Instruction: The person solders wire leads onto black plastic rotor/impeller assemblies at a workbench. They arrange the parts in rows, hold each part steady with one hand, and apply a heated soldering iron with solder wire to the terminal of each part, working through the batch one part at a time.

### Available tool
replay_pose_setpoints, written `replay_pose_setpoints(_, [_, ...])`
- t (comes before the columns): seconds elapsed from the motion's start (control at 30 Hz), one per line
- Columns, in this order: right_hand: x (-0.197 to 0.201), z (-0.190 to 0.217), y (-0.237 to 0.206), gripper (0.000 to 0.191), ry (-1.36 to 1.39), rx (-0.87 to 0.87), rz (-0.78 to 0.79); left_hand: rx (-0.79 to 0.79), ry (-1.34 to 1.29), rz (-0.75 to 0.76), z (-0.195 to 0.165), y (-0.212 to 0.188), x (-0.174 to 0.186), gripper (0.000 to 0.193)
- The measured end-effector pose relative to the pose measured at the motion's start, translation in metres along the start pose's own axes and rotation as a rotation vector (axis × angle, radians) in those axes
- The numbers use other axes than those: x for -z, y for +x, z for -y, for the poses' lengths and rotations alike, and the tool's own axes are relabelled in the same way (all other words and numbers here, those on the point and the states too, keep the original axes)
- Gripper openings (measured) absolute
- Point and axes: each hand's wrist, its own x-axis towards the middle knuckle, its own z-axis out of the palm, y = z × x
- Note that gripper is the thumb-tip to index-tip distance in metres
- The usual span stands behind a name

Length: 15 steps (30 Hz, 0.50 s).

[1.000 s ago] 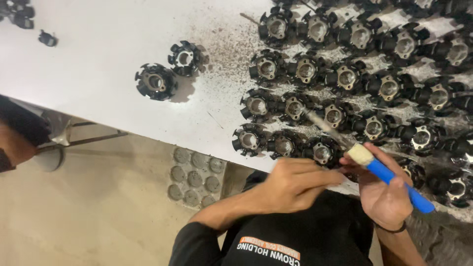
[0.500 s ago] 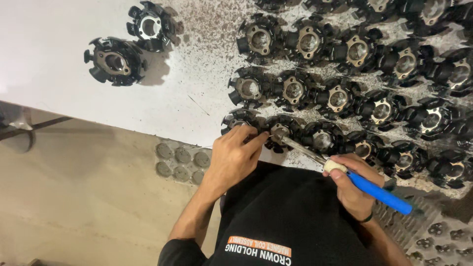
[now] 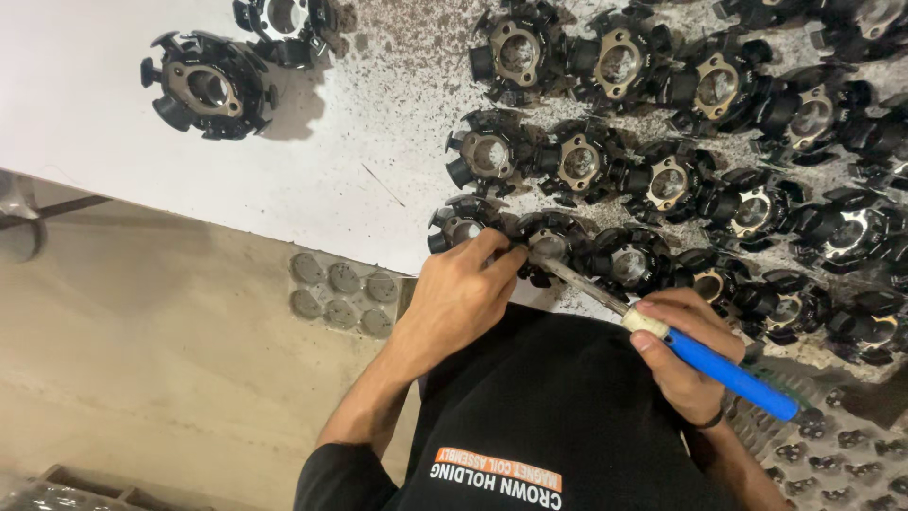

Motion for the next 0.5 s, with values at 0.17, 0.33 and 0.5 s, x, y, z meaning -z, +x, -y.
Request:
replay_pose_setpoints(0.17, [-0.0013, -0.0035, -0.0013, 0.030, 0.045, -0.024, -0.033, -0.002, 0.024, -0.012, -0.0019, -0.0007, -0.0016, 0.032])
replay_pose_setpoints(0.33, [-0.0005, -0.0038, -0.0020, 0.029, 0.031, -0.041, -0.019, 0.038, 0.009, 0.008, -0.0019, -0.0001, -0.0015, 0.030])
replay_pose_setpoints(0.5, [0.0006, 0.0019, 0.0024, 0.029, -0.012, -0.053, 0.031, 0.016, 0.023, -0.011, -0.0034, 0.0013, -0.0026, 0.030])
